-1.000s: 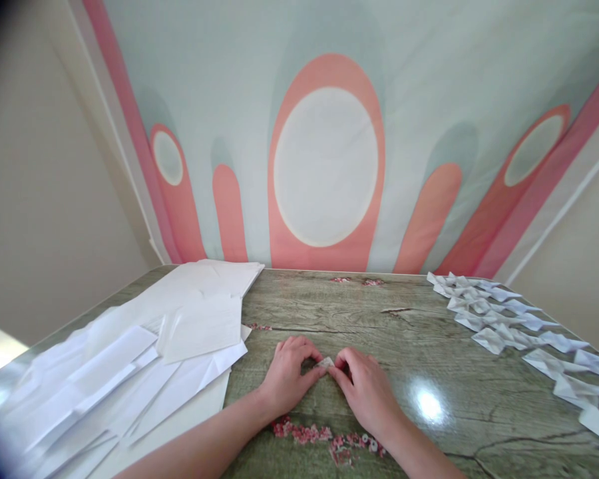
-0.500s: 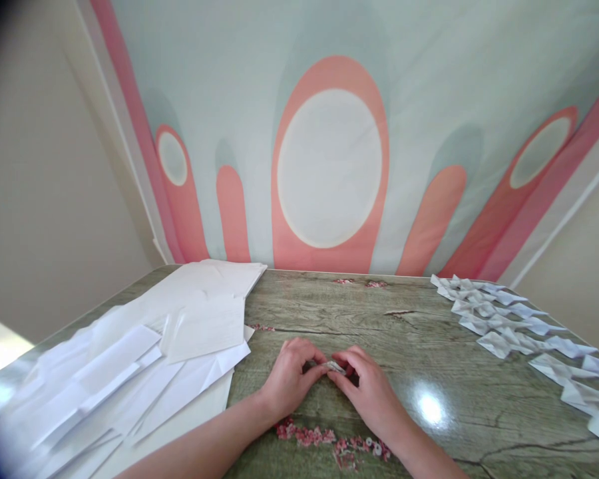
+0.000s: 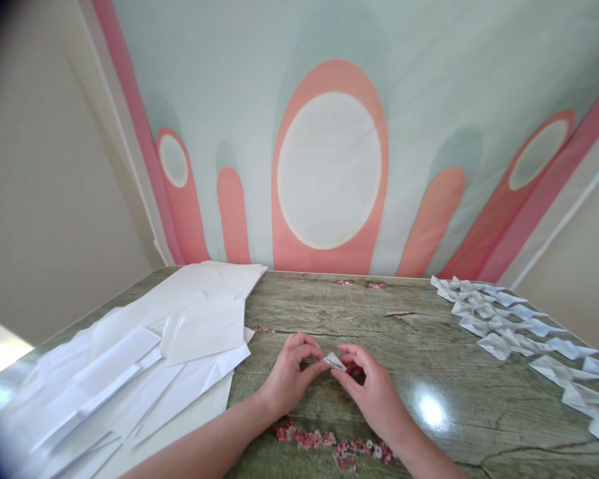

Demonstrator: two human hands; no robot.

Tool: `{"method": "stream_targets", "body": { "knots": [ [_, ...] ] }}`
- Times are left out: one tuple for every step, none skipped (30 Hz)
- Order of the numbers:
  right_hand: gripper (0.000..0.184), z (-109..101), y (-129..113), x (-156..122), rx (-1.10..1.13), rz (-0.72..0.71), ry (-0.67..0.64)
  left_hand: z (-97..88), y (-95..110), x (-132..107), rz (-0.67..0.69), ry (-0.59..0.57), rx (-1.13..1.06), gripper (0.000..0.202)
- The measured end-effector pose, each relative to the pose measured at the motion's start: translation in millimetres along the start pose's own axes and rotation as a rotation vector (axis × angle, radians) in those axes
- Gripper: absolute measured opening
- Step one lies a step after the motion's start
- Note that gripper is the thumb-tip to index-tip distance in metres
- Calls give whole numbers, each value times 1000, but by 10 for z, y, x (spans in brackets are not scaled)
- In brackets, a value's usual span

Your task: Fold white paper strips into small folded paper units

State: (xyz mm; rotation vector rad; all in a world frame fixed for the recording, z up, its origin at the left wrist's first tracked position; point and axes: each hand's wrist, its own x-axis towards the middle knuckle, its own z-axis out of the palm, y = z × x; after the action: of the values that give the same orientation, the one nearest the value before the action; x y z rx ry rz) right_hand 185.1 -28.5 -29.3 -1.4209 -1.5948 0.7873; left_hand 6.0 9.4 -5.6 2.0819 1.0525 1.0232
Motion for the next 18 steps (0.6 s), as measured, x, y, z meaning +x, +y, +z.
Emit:
{"method": "stream_targets", "body": {
  "knots": [
    [32, -7, -16, -2, 3, -9, 7, -2, 2, 3, -3, -6, -21, 3],
    [31, -13, -29, -3, 1, -20, 15, -4, 5, 6, -9, -11, -39, 3],
    [30, -17, -38, -4, -5, -31, 21, -7, 8, 8, -16, -16, -52, 3],
    [29, -20, -45, -4, -11, -42, 25, -10, 10, 9, -23, -21, -62, 3],
    [28, -22, -49, -5, -16, -51, 27, -13, 11, 10, -28, -23, -70, 2],
    [28, -24, -51, -6, -20, -57, 31, -15, 11, 10, -33, -24, -77, 2],
    [28, -25, -54, -7, -23, -60, 35, -17, 10, 10, -38, -26, -82, 1],
    [27, -26, -56, -8, -25, -60, 41, -19, 8, 10, -42, -30, -86, 1],
    [27, -27, -59, -10, -25, -60, 51, -20, 6, 9, -47, -35, -90, 1],
    [27, -27, -64, -11, -26, -59, 57, -22, 4, 9, -52, -43, -92, 1],
    [26, -28, -69, -12, -27, -58, 62, -24, 2, 10, -58, -52, -93, 2],
    [25, -29, -74, -13, -25, -55, 62, -25, 2, 11, -62, -62, -93, 2],
    [25, -30, -79, -12, -21, -49, 59, -26, 3, 11, -65, -70, -93, 2],
    [24, -32, -84, -11, -16, -40, 54, -25, 3, 12, -67, -74, -92, 1],
    [23, -35, -87, -9, -8, -27, 45, -21, 4, 12, -67, -82, -93, 1],
    [23, -38, -88, -6, 2, -13, 37, -16, 3, 11, -68, -95, -95, 1],
    [23, -42, -87, -3, 13, 0, 28, -8, 0, 8, -75, -110, -95, 2],
    [23, -46, -85, -1, 25, 12, 16, 1, -4, 5, -93, -126, -96, 3]
  ]
}}
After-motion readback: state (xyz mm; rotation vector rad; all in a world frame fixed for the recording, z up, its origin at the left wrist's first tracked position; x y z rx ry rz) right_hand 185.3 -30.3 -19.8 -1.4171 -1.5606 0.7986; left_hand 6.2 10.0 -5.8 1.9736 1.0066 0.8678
